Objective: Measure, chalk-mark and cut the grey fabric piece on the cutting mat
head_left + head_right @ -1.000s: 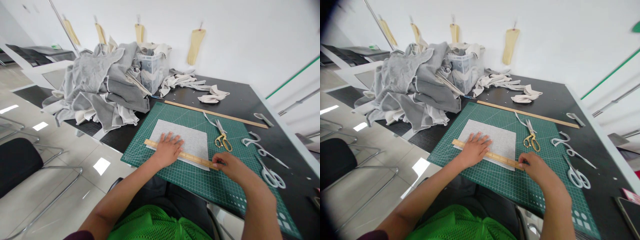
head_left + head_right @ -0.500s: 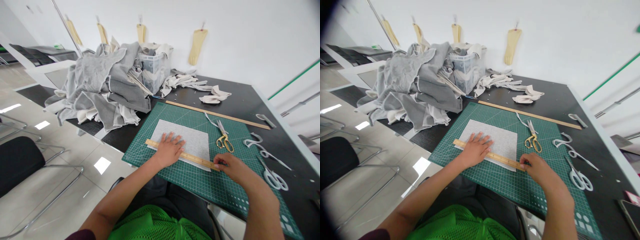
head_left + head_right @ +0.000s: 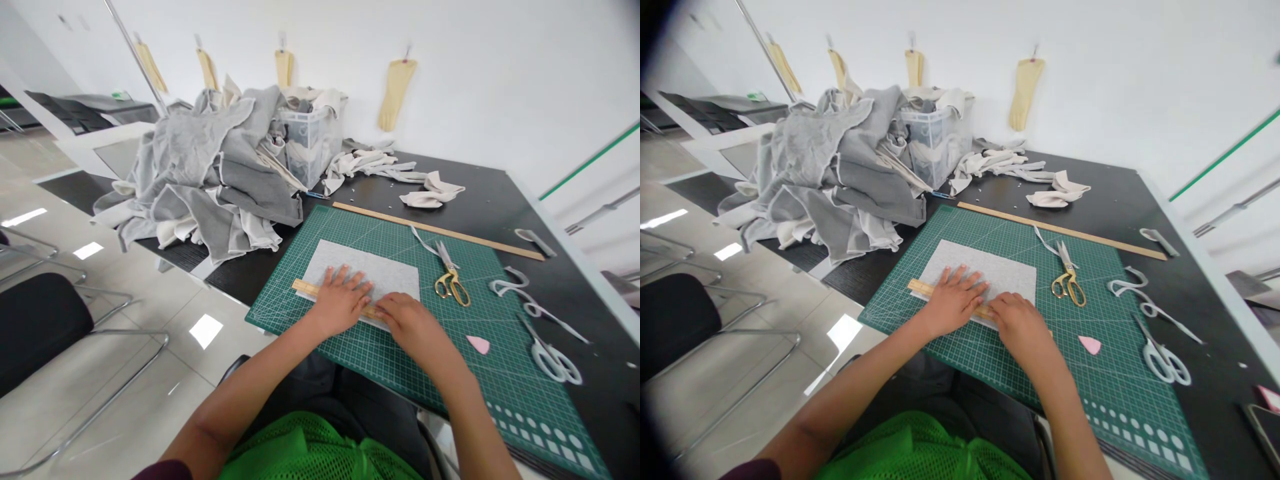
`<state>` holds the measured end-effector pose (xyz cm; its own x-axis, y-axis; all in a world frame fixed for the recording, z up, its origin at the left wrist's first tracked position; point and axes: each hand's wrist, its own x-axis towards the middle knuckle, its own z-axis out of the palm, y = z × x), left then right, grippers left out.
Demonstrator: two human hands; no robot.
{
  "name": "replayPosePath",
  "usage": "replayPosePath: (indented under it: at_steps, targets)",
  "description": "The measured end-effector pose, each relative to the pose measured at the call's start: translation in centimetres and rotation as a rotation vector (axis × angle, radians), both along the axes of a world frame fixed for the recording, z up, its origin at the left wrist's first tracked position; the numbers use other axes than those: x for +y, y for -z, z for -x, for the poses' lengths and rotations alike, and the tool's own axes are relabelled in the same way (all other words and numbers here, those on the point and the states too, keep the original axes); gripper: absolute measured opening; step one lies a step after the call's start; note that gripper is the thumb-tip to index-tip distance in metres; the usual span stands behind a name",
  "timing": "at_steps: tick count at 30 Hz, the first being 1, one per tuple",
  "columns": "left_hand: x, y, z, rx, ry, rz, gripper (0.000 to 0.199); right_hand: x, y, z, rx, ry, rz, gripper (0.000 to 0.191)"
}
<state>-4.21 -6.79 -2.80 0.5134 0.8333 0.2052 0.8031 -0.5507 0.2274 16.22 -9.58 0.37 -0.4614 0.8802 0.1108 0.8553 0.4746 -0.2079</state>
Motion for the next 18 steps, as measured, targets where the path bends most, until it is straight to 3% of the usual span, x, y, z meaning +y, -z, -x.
replayPosePath:
  at_steps: [5, 18]
  targets:
    - [-0.1, -0.1, 0.0, -0.004, 0.000, -0.020, 0.045, -0.2, 0.6, 1.0, -0.036, 0.037, 0.045, 0.027]
    - [-0.1, 0.1, 0.0, -0.014, -0.001, -0.033, 0.046, -0.4, -0.6, 0.9, 0.024, 0.025, 0.109, 0.031]
